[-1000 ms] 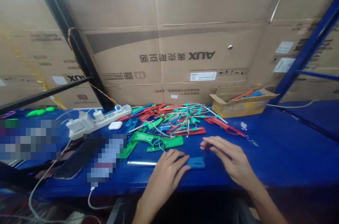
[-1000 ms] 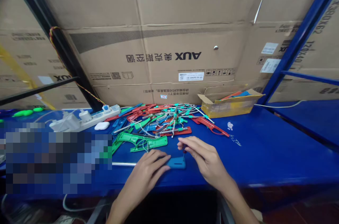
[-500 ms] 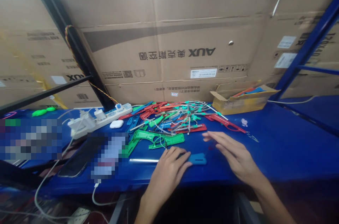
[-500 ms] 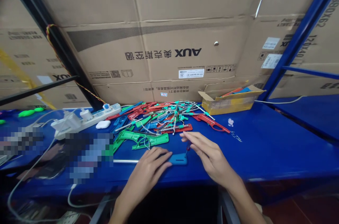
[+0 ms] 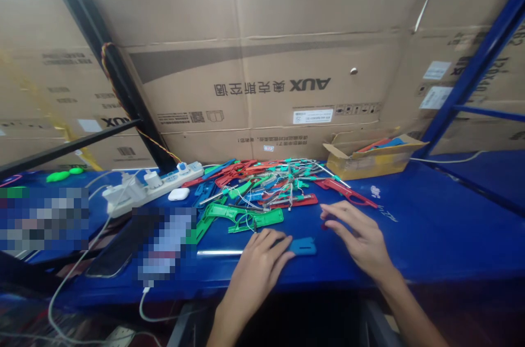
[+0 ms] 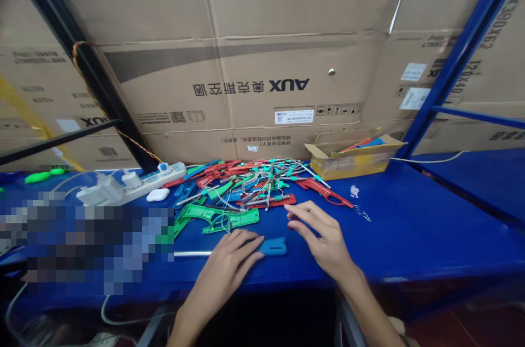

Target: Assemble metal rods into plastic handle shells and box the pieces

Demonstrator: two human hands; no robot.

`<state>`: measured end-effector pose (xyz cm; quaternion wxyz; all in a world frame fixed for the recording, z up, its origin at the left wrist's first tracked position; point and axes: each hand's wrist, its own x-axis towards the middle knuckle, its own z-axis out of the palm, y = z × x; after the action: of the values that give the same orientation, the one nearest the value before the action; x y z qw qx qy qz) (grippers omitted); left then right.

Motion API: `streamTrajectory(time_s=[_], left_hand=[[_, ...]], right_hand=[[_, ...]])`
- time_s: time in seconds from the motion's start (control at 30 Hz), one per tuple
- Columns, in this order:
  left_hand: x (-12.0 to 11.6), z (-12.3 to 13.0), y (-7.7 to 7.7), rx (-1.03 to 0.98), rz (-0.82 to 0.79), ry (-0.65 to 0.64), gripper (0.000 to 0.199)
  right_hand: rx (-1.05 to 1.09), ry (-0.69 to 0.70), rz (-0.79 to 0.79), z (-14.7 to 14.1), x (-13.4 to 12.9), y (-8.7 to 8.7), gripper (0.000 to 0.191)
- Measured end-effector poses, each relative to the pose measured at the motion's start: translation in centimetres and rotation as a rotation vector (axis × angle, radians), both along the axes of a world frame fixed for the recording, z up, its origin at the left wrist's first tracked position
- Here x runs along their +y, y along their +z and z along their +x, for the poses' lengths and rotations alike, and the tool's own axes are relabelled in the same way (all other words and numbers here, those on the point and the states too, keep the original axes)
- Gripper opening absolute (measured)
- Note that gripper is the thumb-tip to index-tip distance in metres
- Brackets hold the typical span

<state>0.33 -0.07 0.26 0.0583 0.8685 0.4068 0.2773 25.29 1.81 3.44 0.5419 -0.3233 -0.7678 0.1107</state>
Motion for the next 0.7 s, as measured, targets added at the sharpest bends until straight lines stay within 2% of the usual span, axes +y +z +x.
streamTrajectory(time_s=[0.13,0.27,0.53,0.7], left_hand=[[0.0,0.0,0.0,-0.003,0.005,0.004,0.031],[0.1,0.0,-0.1,0.002,-0.004,0.007,0.030],[0.0,0.0,0.1,0.001,-0.003,-0.002,0.030],[0.1,0.0,0.2,-0.002,-0.005,-0.011,0.030]], right_hand=[[-0.046,0.085,-0.104,0.4,-0.5,0.2,0.043],[0.038,0.150,-0.107,0.3,-0.3,0.5,0.035],[0.097,-0.039,-0.055,-0.3,0.8,0.6,0.008],[0.043,-0.124,-0.007,-0.2,0.0,0.6,0.011]])
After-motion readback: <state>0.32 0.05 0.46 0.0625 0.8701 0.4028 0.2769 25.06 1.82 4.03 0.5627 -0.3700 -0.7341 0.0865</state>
